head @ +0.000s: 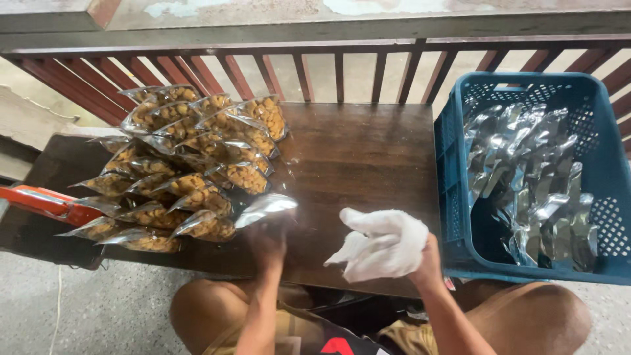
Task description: The person sits on the floor and repeatedly wipes the surface of small transparent snack packages with a white cloth. After wiping each package, the person places it into a blue basket. The person continues this process for multiple packages.
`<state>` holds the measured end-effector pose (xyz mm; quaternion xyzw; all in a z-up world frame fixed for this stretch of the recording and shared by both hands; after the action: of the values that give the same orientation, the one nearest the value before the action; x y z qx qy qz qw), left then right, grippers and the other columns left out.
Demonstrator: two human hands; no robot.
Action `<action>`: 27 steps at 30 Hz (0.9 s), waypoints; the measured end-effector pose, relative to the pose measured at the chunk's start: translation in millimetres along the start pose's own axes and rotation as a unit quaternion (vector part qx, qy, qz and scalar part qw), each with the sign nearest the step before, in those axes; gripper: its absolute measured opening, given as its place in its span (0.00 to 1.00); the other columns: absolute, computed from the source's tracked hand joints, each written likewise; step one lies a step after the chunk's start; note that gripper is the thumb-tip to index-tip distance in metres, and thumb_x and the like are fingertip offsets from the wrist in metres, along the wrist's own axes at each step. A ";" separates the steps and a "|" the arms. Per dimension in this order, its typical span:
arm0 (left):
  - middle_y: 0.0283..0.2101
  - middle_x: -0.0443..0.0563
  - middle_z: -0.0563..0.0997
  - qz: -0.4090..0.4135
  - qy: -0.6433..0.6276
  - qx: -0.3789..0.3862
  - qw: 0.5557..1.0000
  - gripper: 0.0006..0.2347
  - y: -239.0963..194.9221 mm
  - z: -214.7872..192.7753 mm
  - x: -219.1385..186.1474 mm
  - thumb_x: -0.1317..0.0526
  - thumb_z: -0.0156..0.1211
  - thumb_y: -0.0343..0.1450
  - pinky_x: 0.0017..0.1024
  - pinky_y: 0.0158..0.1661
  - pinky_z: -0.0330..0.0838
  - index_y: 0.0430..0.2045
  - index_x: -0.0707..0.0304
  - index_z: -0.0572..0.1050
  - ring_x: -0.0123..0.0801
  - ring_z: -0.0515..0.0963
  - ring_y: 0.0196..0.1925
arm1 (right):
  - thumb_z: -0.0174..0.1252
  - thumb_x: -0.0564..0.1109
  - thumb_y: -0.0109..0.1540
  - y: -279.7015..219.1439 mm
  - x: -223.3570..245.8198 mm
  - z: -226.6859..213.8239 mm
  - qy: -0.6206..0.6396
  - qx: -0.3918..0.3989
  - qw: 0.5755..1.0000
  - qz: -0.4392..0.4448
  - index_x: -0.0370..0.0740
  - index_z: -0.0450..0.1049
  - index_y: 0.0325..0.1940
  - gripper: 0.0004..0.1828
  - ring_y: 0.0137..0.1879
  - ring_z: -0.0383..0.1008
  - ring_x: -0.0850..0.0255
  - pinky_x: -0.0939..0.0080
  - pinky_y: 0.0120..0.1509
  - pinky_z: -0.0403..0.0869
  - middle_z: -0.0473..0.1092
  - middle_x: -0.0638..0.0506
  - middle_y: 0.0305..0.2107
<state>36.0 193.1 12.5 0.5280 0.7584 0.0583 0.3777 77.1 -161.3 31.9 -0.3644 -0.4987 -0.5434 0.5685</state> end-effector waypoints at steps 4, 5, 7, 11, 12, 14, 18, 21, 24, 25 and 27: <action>0.52 0.71 0.70 -0.076 -0.248 -0.120 0.958 0.30 35.9 10.2 59.5 0.49 0.72 0.68 0.45 0.48 0.72 0.49 0.81 0.68 0.57 0.73 0.51 | 0.63 0.38 0.59 4.0 14.7 -84.8 -0.110 -0.167 0.980 0.019 0.29 0.76 0.53 0.18 0.46 0.76 0.60 0.60 0.50 0.76 0.76 0.45 0.43; 0.52 0.70 0.71 -0.079 -0.283 -0.126 0.947 0.29 43.3 19.4 66.5 0.50 0.72 0.68 0.45 0.48 0.73 0.50 0.81 0.68 0.57 0.73 0.51 | 0.63 0.38 0.60 3.1 22.6 -105.3 -0.138 -0.202 0.969 0.017 0.30 0.76 0.53 0.18 0.47 0.76 0.60 0.59 0.50 0.76 0.76 0.45 0.43; 0.52 0.68 0.73 -0.092 -0.345 -0.128 0.925 0.28 44.6 34.1 72.8 0.51 0.73 0.69 0.44 0.49 0.75 0.51 0.80 0.68 0.56 0.75 0.52 | 0.62 0.39 0.60 -9.4 38.3 -139.2 -0.190 -0.261 0.946 0.024 0.30 0.76 0.53 0.18 0.47 0.76 0.60 0.59 0.51 0.76 0.76 0.45 0.43; 0.44 0.64 0.82 -0.321 -0.161 -0.100 0.928 0.17 12.5 49.4 55.5 0.58 0.72 0.70 0.43 0.47 0.75 0.42 0.79 0.77 0.47 0.79 0.44 | 0.61 0.40 0.61 -14.2 61.1 -188.7 -0.271 -0.340 0.900 0.026 0.30 0.75 0.54 0.18 0.47 0.75 0.59 0.58 0.51 0.76 0.75 0.45 0.44; 0.43 0.62 0.84 -0.363 -0.254 -0.067 0.894 0.14 -0.9 62.8 32.1 0.61 0.68 0.72 0.41 0.47 0.77 0.41 0.80 0.76 0.44 0.79 0.42 | 0.61 0.41 0.61 -12.0 65.6 -200.1 -0.289 -0.355 0.889 0.026 0.30 0.75 0.54 0.18 0.48 0.75 0.59 0.58 0.52 0.75 0.75 0.45 0.44; 0.42 0.60 0.85 -0.365 -0.320 0.032 0.874 0.12 -21.4 84.9 -39.8 0.61 0.67 0.72 0.37 0.44 0.77 0.40 0.74 0.79 0.40 0.81 0.40 | 0.60 0.41 0.62 -10.7 70.9 -222.3 -0.323 -0.379 0.866 0.034 0.31 0.74 0.55 0.19 0.48 0.75 0.58 0.58 0.52 0.75 0.75 0.45 0.44; 0.39 0.55 0.87 -0.026 -0.348 0.242 0.905 0.08 -28.2 117.1 -233.5 0.59 0.64 0.72 0.28 0.38 0.78 0.37 0.63 0.84 0.32 0.85 0.36 | 0.59 0.43 0.62 -19.2 72.1 -257.4 -0.393 -0.395 0.827 0.073 0.31 0.74 0.55 0.19 0.49 0.75 0.58 0.57 0.53 0.75 0.74 0.45 0.45; 0.43 0.52 0.84 0.320 -0.392 0.329 0.797 0.06 -35.7 153.0 -366.9 0.60 0.65 0.73 0.35 0.44 0.79 0.34 0.63 0.82 0.41 0.84 0.46 | 0.58 0.44 0.63 -23.5 74.8 -282.4 -0.431 -0.398 0.803 0.104 0.31 0.73 0.56 0.19 0.49 0.74 0.57 0.56 0.53 0.75 0.74 0.44 0.45; 0.47 0.52 0.81 0.519 -0.090 0.456 0.718 0.07 -75.9 252.5 -430.6 0.64 0.58 0.72 0.41 0.46 0.78 0.39 0.57 0.83 0.48 0.81 0.49 | 0.57 0.45 0.64 -25.2 71.9 -300.1 -0.454 -0.392 0.789 0.132 0.32 0.72 0.56 0.19 0.50 0.74 0.56 0.55 0.54 0.74 0.73 0.44 0.46; 0.48 0.52 0.79 0.553 0.071 0.470 0.684 0.10 -90.5 290.1 -430.7 0.65 0.55 0.71 0.43 0.46 0.78 0.41 0.53 0.83 0.49 0.80 0.52 | 0.57 0.45 0.64 -25.8 69.5 -304.1 -0.458 -0.387 0.788 0.141 0.32 0.72 0.57 0.19 0.50 0.74 0.56 0.55 0.54 0.74 0.73 0.44 0.46; 0.49 0.53 0.77 0.578 0.229 0.403 0.672 0.10 -99.4 339.0 -432.8 0.60 0.54 0.71 0.63 0.46 0.72 0.41 0.55 0.82 0.59 0.76 0.52 | 0.57 0.45 0.65 -22.2 65.9 -309.8 -0.463 -0.377 0.788 0.150 0.32 0.72 0.57 0.19 0.50 0.74 0.56 0.55 0.54 0.74 0.73 0.44 0.46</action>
<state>243.8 -321.1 -54.6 0.9319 0.3141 0.0725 -0.1661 102.4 -477.5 19.1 -0.8277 -0.3970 -0.3623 0.1613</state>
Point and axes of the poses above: each hand's wrist, its own y-axis towards the middle knuckle, its own z-axis out of the palm, x = y × z, the point moved 8 cm from there along y, towards the middle knuckle
